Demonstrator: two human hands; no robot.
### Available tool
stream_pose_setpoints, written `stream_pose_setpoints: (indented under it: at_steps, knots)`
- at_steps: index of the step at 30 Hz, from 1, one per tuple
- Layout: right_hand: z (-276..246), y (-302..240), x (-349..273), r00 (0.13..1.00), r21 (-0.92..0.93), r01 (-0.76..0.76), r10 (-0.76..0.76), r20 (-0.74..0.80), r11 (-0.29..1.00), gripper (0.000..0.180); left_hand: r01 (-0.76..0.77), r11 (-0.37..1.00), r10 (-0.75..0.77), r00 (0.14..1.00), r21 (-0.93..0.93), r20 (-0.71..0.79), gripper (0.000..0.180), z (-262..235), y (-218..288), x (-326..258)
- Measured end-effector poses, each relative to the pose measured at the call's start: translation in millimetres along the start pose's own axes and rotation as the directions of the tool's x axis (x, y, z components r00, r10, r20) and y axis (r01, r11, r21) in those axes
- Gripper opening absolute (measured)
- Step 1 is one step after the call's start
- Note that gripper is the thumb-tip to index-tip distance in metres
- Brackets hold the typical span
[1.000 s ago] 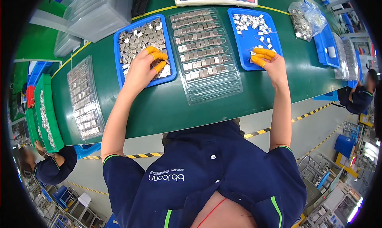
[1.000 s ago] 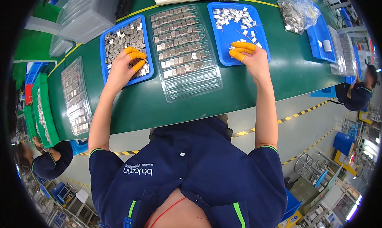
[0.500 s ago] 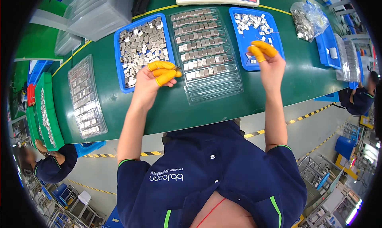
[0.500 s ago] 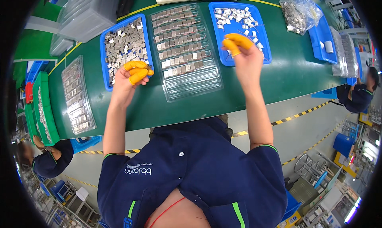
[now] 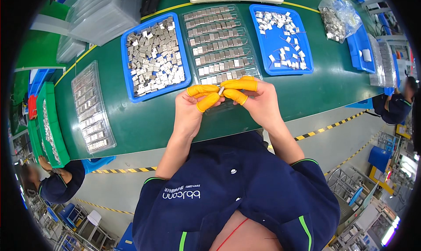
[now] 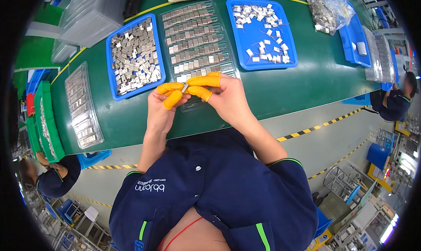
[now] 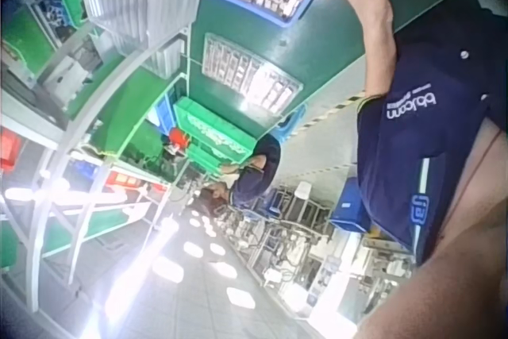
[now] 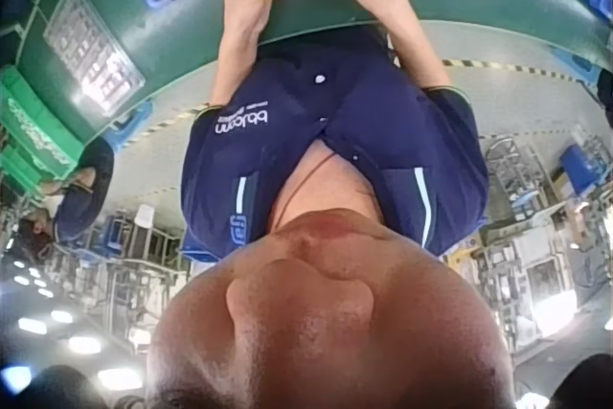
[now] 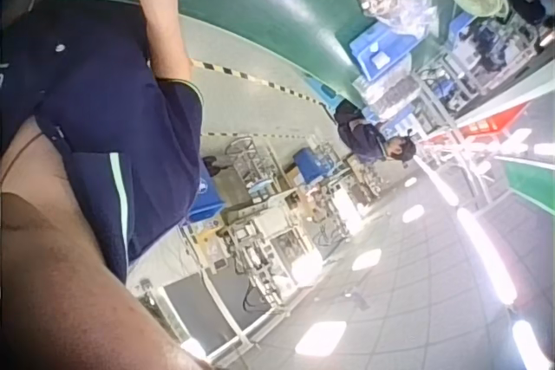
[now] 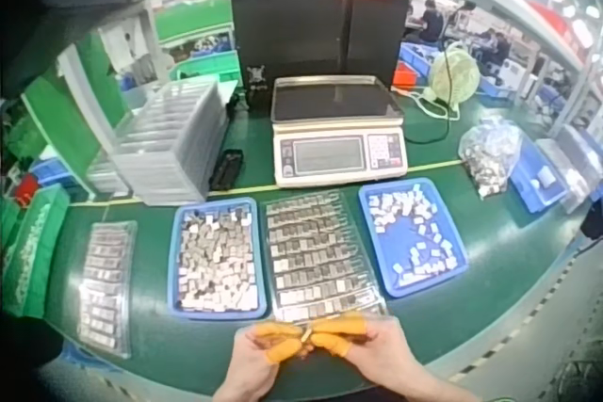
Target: The person picks small silver metal components and white plastic pieces from blue trays on a green workbench. They join the two parts together by hand and place the assembled units into a clear plastic tray. The process is repeated continuously throughout the clip.
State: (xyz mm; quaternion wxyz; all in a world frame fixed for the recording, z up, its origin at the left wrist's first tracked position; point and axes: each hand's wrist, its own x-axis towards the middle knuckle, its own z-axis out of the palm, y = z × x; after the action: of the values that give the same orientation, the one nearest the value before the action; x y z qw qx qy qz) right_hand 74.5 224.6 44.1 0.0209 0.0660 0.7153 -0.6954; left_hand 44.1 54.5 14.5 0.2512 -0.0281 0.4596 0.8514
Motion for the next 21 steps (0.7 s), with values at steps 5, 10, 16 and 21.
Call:
stream_pose_setpoints:
  at_steps: [5,10,16,21]
  knots:
    - [0,4,-1,0.973,-0.279,0.218,-0.232,-0.019,0.935,0.021,-0.036,0.999,0.035,0.999,0.011,0.019,0.021,-1,-6,1]
    - [-3,-1,2,0.970,-0.354,0.218,-0.242,-0.025,0.910,0.026,-0.012,0.991,0.007,0.999,-0.136,-0.036,0.026,0,3,4]
    - [2,-7,1,0.966,-0.159,0.140,-0.170,-0.194,0.977,0.027,-0.105,0.994,0.108,0.991,0.040,-0.076,0.026,-7,4,8]
    - [-1,-3,3,0.946,-0.229,0.246,-0.285,-0.155,0.942,0.022,-0.148,0.968,0.162,0.985,0.204,-0.056,0.029,0,2,4]
